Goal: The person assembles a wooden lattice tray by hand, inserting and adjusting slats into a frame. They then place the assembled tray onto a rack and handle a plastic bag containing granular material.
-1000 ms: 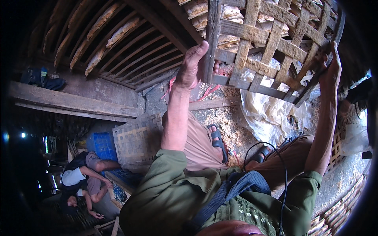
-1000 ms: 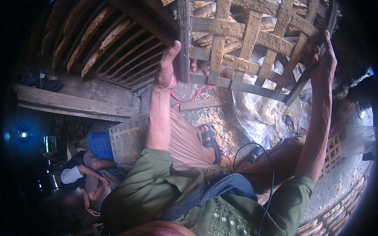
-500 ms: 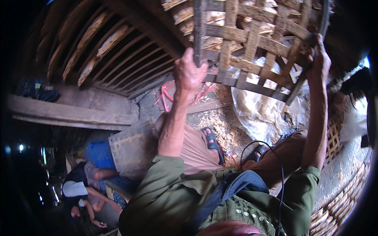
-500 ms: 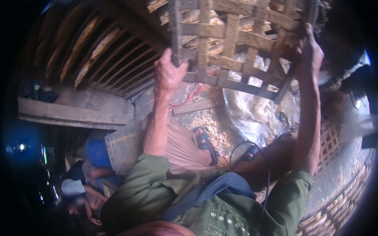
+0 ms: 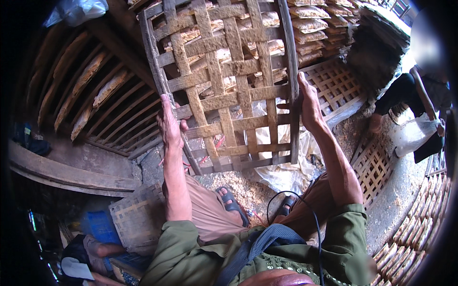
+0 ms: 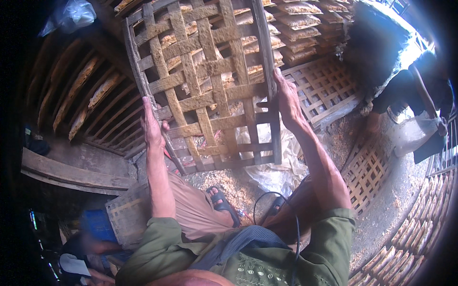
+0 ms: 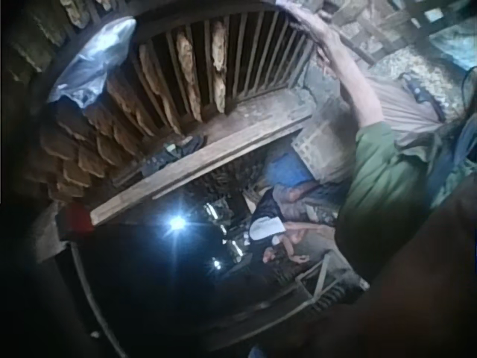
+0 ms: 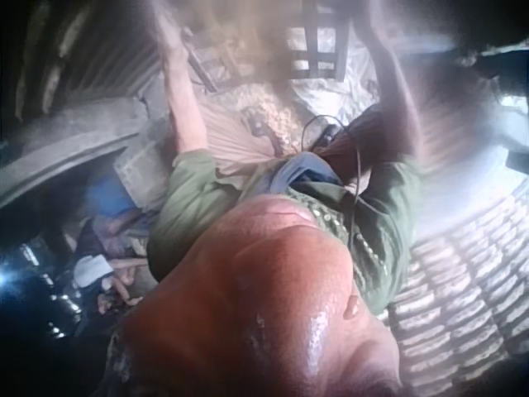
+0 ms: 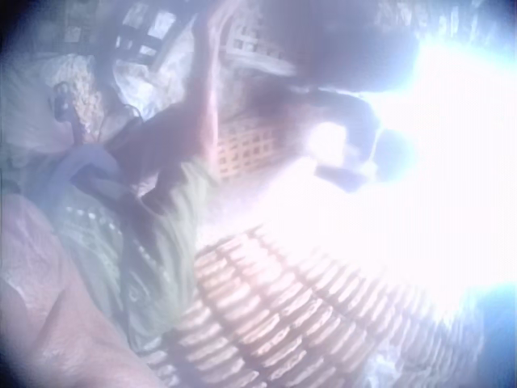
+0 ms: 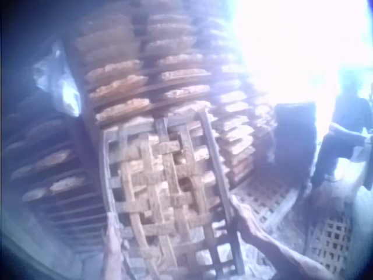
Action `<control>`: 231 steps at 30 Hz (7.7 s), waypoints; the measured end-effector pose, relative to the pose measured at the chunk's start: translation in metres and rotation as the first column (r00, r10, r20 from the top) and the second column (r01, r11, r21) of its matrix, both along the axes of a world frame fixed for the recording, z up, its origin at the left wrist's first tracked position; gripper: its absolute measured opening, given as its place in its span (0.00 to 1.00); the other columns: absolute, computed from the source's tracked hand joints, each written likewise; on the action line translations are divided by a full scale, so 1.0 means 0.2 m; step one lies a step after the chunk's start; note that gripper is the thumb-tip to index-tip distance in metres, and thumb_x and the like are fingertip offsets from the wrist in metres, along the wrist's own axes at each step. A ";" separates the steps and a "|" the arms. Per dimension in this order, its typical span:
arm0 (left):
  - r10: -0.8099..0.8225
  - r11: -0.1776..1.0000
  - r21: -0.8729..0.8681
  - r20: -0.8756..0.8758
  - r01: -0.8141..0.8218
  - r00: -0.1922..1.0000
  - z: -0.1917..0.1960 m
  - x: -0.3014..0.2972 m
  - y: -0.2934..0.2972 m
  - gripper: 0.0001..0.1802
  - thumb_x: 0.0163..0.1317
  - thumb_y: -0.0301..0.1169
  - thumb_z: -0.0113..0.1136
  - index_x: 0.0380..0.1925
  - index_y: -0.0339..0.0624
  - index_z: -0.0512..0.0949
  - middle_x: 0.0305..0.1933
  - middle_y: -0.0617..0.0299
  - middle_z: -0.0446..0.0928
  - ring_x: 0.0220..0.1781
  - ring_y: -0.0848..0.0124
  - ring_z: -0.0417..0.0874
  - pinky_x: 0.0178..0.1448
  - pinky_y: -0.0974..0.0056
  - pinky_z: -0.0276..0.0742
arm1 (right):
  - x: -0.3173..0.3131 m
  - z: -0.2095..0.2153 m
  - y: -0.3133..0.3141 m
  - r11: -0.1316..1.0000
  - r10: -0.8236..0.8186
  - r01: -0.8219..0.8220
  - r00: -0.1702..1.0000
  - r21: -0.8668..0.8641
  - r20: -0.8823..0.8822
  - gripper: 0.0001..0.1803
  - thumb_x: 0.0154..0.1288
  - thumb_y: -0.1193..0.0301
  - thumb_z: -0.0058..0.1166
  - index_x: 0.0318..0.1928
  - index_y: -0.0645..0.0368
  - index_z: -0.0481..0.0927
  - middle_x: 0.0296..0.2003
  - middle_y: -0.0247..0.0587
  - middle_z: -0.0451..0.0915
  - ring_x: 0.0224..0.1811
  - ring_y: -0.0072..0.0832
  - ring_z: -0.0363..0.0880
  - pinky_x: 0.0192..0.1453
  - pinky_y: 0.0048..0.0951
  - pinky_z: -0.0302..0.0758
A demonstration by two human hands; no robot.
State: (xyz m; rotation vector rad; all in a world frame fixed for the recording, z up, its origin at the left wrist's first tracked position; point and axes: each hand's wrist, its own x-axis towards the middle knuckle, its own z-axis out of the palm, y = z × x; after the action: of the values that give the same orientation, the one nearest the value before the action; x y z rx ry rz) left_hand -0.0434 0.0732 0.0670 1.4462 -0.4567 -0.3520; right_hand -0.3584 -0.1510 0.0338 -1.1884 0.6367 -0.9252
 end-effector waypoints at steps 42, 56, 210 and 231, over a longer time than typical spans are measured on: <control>-0.104 0.994 0.064 0.258 0.090 0.961 0.01 -0.01 0.05 0.38 0.80 0.68 0.56 0.29 0.42 0.81 0.25 0.69 0.73 0.20 0.81 0.71 0.20 0.72 0.61 | -0.14 0.23 -0.03 0.951 0.126 -0.245 0.867 0.191 0.483 0.48 0.66 0.15 0.47 0.37 0.52 0.80 0.39 0.35 0.82 0.40 0.32 0.88 0.38 0.39 0.94; -0.061 0.996 0.082 0.237 0.042 0.970 0.01 0.00 0.07 0.38 0.80 0.68 0.55 0.31 0.42 0.81 0.26 0.68 0.73 0.20 0.80 0.71 0.20 0.72 0.62 | -0.06 0.26 0.06 0.953 -0.069 -0.042 0.935 0.300 0.348 0.46 0.63 0.15 0.54 0.39 0.49 0.83 0.27 0.29 0.72 0.31 0.29 0.75 0.36 0.36 0.73; -0.103 0.993 0.109 0.616 0.044 0.781 -0.01 -0.02 0.10 0.31 0.87 0.50 0.57 0.30 0.34 0.81 0.23 0.64 0.74 0.27 0.76 0.70 0.34 0.59 0.64 | -0.39 0.14 -0.25 0.288 -0.784 0.484 0.614 -0.826 0.087 0.25 0.67 0.64 0.79 0.58 0.56 0.82 0.69 0.48 0.80 0.66 0.44 0.84 0.65 0.50 0.87; -0.242 0.964 0.227 0.541 0.138 0.805 -0.03 -0.07 0.08 0.32 0.87 0.53 0.56 0.30 0.37 0.81 0.24 0.66 0.74 0.28 0.76 0.69 0.34 0.62 0.64 | -0.36 0.14 -0.25 -0.191 -0.891 -0.059 0.430 -0.980 0.148 0.12 0.71 0.69 0.66 0.53 0.48 0.88 0.48 0.31 0.88 0.54 0.34 0.87 0.69 0.50 0.76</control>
State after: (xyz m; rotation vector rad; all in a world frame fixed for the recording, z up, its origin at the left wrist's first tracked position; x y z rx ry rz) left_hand -0.0572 0.0883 0.0614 1.6799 -1.0861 -0.1121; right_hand -0.4296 -0.2010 0.0612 -2.9062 1.2527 -1.8408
